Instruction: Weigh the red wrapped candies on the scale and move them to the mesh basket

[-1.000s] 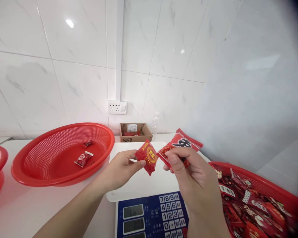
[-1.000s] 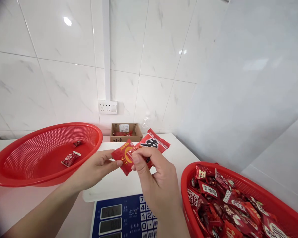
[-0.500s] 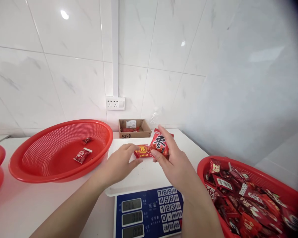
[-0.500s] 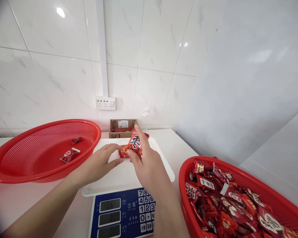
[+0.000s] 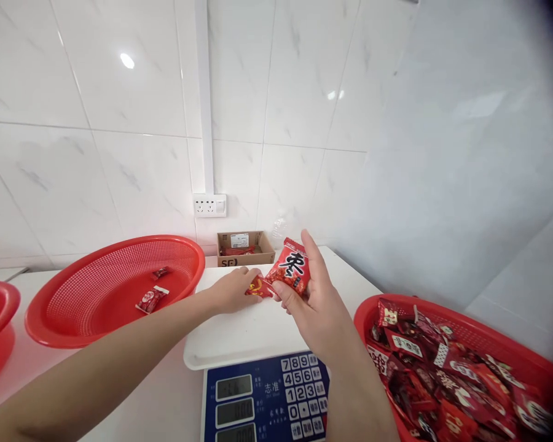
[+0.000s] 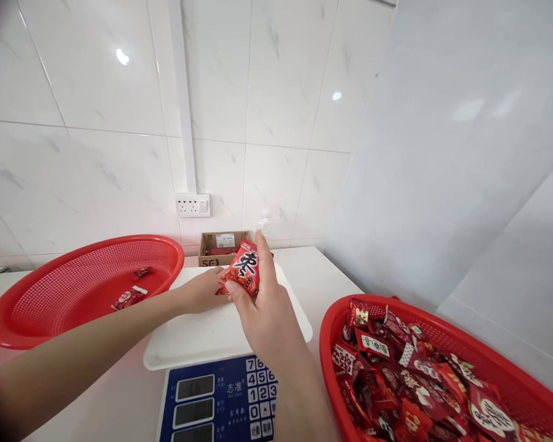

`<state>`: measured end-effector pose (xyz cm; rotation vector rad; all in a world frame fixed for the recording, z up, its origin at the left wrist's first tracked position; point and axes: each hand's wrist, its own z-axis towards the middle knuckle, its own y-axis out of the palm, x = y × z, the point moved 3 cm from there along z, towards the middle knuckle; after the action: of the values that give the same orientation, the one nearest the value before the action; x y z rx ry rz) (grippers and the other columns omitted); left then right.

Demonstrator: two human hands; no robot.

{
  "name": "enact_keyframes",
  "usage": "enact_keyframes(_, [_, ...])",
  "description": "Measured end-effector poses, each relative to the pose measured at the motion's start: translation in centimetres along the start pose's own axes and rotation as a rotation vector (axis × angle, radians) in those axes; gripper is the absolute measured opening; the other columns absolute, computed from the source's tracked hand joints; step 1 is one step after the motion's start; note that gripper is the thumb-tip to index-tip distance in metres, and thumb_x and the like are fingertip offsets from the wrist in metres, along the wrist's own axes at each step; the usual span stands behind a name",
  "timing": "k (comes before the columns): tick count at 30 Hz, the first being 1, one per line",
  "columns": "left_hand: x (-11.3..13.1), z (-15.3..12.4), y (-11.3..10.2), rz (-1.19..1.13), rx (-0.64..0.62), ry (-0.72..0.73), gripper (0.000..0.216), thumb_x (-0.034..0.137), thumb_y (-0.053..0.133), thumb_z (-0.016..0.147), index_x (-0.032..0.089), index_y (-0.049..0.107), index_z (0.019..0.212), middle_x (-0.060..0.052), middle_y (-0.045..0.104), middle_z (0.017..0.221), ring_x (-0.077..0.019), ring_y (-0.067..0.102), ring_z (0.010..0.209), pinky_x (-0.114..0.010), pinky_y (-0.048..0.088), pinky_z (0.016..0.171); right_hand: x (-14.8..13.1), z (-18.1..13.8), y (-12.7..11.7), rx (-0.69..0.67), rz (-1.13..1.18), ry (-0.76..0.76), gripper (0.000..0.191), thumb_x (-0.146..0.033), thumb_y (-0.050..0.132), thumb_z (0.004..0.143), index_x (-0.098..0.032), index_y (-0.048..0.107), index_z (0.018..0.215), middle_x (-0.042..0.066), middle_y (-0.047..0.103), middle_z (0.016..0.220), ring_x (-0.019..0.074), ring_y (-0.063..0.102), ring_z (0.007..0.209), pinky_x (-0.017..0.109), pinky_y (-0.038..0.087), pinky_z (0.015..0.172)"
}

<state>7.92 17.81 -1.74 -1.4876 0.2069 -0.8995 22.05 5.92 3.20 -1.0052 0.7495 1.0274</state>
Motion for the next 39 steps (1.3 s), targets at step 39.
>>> enact_keyframes(39, [3.9,-7.7,-6.0,-0.840,0.169,-0.177,0.035,0.050,0.056,0.090,0.020,0.060,0.109,-0.009,0.072,0.106,-0.0248,0.069,0.097,-0.042,0.055,0.089,-0.8,-0.6,2.0,-0.273,-0.168,-0.196,0.072,-0.014,0.047,0.092,-0.029,0.018,0.156,-0.001,0.066,0.074,0.0199,0.061,0.070,0.033,0.044,0.068])
